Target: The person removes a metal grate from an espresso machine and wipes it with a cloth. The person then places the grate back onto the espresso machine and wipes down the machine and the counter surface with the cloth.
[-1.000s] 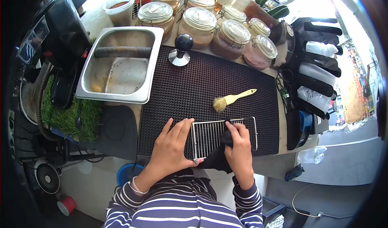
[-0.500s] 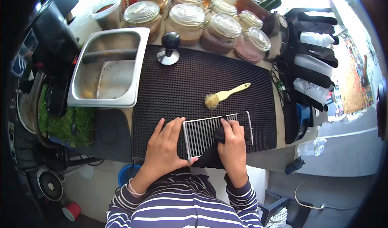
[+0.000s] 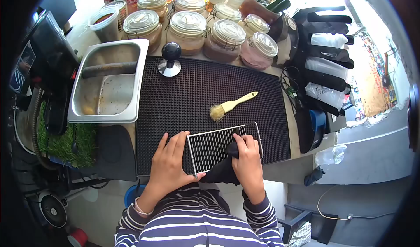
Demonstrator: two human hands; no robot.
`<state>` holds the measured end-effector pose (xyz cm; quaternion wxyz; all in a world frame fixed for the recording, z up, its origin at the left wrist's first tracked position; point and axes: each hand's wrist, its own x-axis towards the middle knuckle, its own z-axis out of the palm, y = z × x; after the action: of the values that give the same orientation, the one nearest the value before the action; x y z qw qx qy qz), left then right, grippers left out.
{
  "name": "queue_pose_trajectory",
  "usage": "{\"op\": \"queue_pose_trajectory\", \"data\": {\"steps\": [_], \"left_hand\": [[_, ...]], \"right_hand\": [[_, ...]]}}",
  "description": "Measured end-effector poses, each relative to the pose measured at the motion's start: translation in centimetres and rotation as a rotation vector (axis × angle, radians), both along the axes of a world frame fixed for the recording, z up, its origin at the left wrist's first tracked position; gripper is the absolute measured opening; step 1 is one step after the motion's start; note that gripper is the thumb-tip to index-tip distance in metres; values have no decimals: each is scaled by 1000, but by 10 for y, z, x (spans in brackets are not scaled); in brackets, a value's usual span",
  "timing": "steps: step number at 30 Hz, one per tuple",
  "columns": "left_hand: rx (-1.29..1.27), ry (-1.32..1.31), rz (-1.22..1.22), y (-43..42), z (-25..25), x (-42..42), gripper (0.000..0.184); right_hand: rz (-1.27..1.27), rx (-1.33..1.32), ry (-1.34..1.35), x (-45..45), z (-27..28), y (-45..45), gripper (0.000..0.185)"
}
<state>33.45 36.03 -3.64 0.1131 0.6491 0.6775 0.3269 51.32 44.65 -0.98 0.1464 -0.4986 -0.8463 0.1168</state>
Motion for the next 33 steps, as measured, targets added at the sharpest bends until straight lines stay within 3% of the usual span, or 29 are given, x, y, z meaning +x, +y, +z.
{"op": "queue_pose_trajectory", "data": {"steps": [14,17,18,22,26,33], "left_hand": [[55,6,3,-1,2,0,96],[126,-207,-51,-6,-2,-2,91],[174,-202,-90,-10,10,-3,77],[456,147,-235,-5,26,-8,61],[609,373,-249,1,19,-18,61],[402,611,-616,-14,24,-15,68]], "right_hand": [[-12,44,-30,3,1,4,39],[94,-176,324,14,30,-2,38],[187,-169,463,20,38,-4,44],[125,-219,752,38,58,-22,35],[92,-308,1175,66,57,-29,25],[17,-363,1301,98,43,-28,27]]}}
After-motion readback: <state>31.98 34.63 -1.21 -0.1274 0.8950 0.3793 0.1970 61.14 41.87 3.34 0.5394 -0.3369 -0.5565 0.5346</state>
